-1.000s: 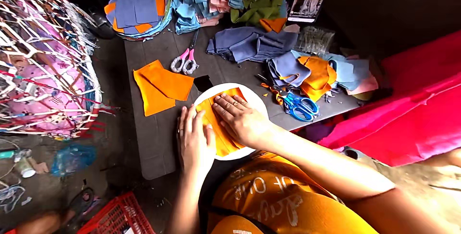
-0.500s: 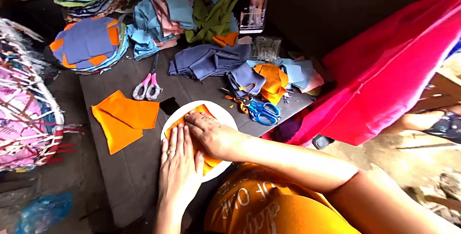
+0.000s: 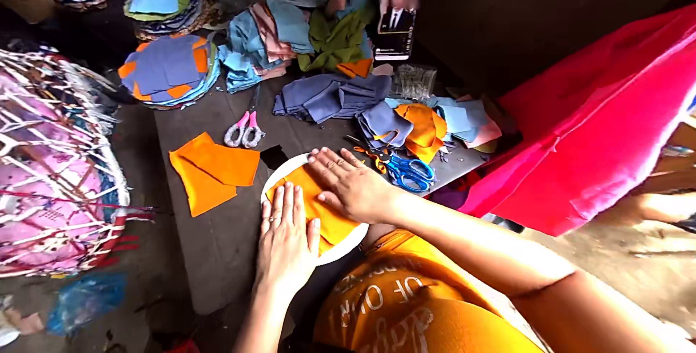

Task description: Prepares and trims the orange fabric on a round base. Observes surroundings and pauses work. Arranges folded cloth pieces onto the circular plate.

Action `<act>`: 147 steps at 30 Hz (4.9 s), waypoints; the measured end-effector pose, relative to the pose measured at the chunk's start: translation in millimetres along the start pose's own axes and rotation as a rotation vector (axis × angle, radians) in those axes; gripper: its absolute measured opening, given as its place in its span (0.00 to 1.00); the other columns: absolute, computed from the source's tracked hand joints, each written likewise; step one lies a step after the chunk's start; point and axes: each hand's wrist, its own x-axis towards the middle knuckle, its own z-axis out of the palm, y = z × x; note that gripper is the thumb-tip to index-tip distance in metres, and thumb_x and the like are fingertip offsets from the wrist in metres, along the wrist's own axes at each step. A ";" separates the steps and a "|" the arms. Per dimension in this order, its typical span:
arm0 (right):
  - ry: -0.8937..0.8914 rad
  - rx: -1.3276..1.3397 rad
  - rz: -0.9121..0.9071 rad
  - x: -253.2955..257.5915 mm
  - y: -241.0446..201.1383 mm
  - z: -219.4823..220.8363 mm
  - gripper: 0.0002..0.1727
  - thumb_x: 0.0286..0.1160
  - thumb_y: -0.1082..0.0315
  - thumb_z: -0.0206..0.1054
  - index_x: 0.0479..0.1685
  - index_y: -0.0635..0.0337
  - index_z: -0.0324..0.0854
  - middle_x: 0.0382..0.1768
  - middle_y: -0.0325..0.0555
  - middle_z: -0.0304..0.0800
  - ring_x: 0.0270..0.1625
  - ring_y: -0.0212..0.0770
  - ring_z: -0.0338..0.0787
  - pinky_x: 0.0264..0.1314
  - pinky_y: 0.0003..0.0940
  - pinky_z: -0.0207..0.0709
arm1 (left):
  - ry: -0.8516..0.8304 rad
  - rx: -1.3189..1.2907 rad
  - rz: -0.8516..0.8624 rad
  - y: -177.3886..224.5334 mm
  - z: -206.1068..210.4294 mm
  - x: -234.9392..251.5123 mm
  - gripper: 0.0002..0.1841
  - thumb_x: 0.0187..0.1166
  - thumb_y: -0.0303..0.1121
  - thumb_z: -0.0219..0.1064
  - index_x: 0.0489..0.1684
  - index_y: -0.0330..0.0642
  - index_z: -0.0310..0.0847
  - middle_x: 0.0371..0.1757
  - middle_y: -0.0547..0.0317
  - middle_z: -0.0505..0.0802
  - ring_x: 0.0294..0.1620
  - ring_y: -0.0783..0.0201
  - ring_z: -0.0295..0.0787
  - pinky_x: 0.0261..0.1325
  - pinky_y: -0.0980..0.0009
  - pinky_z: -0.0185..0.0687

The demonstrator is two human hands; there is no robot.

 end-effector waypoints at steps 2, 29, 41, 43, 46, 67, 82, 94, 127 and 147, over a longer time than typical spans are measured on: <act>0.324 0.149 -0.021 -11.1 3.5 -1.9 0.35 0.91 0.56 0.48 0.90 0.70 0.55 0.89 0.60 0.62 0.91 0.53 0.63 0.92 0.53 0.53 | 0.078 -0.183 -0.025 -6.8 0.7 -2.1 0.39 0.92 0.53 0.28 0.88 0.25 0.56 0.89 0.34 0.65 0.93 0.41 0.53 0.93 0.45 0.38; 0.808 -0.030 -0.578 -138.1 43.5 87.1 0.08 0.90 0.71 0.52 0.57 0.58 0.75 0.59 0.51 0.87 0.73 0.46 0.82 0.84 0.37 0.65 | -0.229 -0.003 0.012 24.7 -1.7 46.8 0.37 0.91 0.55 0.36 0.93 0.37 0.51 0.95 0.47 0.54 0.97 0.49 0.39 0.94 0.44 0.30; 0.839 -0.045 -0.346 -165.8 76.6 103.3 0.09 0.87 0.68 0.51 0.52 0.56 0.77 0.49 0.51 0.86 0.51 0.46 0.85 0.62 0.32 0.75 | 0.170 -0.488 -0.141 -14.6 -37.7 2.8 0.43 0.90 0.62 0.27 0.93 0.35 0.49 0.94 0.49 0.57 0.97 0.56 0.41 0.96 0.53 0.37; 0.833 -0.080 -0.291 -172.8 84.9 109.0 0.10 0.85 0.68 0.51 0.51 0.55 0.78 0.47 0.50 0.88 0.48 0.46 0.85 0.57 0.32 0.76 | 0.125 -0.265 -0.157 -3.9 -27.9 -13.3 0.36 0.91 0.51 0.36 0.90 0.33 0.58 0.92 0.44 0.64 0.95 0.44 0.47 0.93 0.42 0.38; 0.847 -0.108 -0.275 -177.5 87.8 107.8 0.10 0.85 0.68 0.50 0.50 0.55 0.78 0.47 0.49 0.88 0.48 0.46 0.85 0.57 0.32 0.75 | 0.115 -0.062 -0.128 0.6 -5.6 -27.6 0.37 0.90 0.53 0.36 0.86 0.30 0.64 0.88 0.39 0.69 0.91 0.34 0.55 0.88 0.34 0.41; 0.051 -0.017 0.282 16.1 114.7 -96.7 0.18 0.80 0.65 0.66 0.59 0.71 0.86 0.66 0.68 0.84 0.74 0.69 0.78 0.73 0.70 0.67 | -0.114 -0.448 0.036 52.5 -55.5 105.4 0.29 0.89 0.40 0.57 0.86 0.34 0.66 0.87 0.41 0.71 0.89 0.46 0.63 0.88 0.49 0.57; 0.551 0.614 0.187 -22.9 106.1 -130.6 0.08 0.72 0.72 0.74 0.42 0.67 0.82 0.33 0.48 0.86 0.34 0.36 0.85 0.42 0.37 0.80 | -0.121 -1.099 -0.023 83.5 -31.8 194.1 0.13 0.81 0.25 0.67 0.59 0.29 0.81 0.53 0.46 0.91 0.53 0.63 0.89 0.62 0.62 0.83; 0.571 1.035 0.135 -40.3 88.0 -116.5 0.04 0.75 0.77 0.69 0.44 0.65 0.84 0.32 0.39 0.90 0.32 0.26 0.87 0.38 0.23 0.84 | -0.095 -1.320 0.023 86.3 -49.3 167.5 0.11 0.88 0.28 0.57 0.59 0.34 0.80 0.49 0.59 0.89 0.50 0.72 0.87 0.60 0.69 0.84; 0.337 0.877 0.096 -31.5 -27.8 -80.6 0.04 0.79 0.75 0.68 0.41 0.61 0.89 0.25 0.36 0.87 0.23 0.21 0.79 0.27 0.18 0.73 | 0.172 -1.448 -0.098 -1.7 -53.8 4.2 0.12 0.83 0.36 0.59 0.60 0.46 0.71 0.44 0.74 0.91 0.20 0.89 0.73 0.22 0.90 0.68; 0.083 1.081 0.238 -17.6 -55.8 -44.2 0.02 0.80 0.77 0.66 0.43 0.64 0.82 0.28 0.37 0.91 0.30 0.25 0.91 0.37 0.22 0.88 | 0.147 -1.243 -0.349 -12.5 -63.9 -27.6 0.07 0.82 0.24 0.60 0.38 0.40 0.84 0.22 0.76 0.84 0.18 0.86 0.75 0.23 0.89 0.72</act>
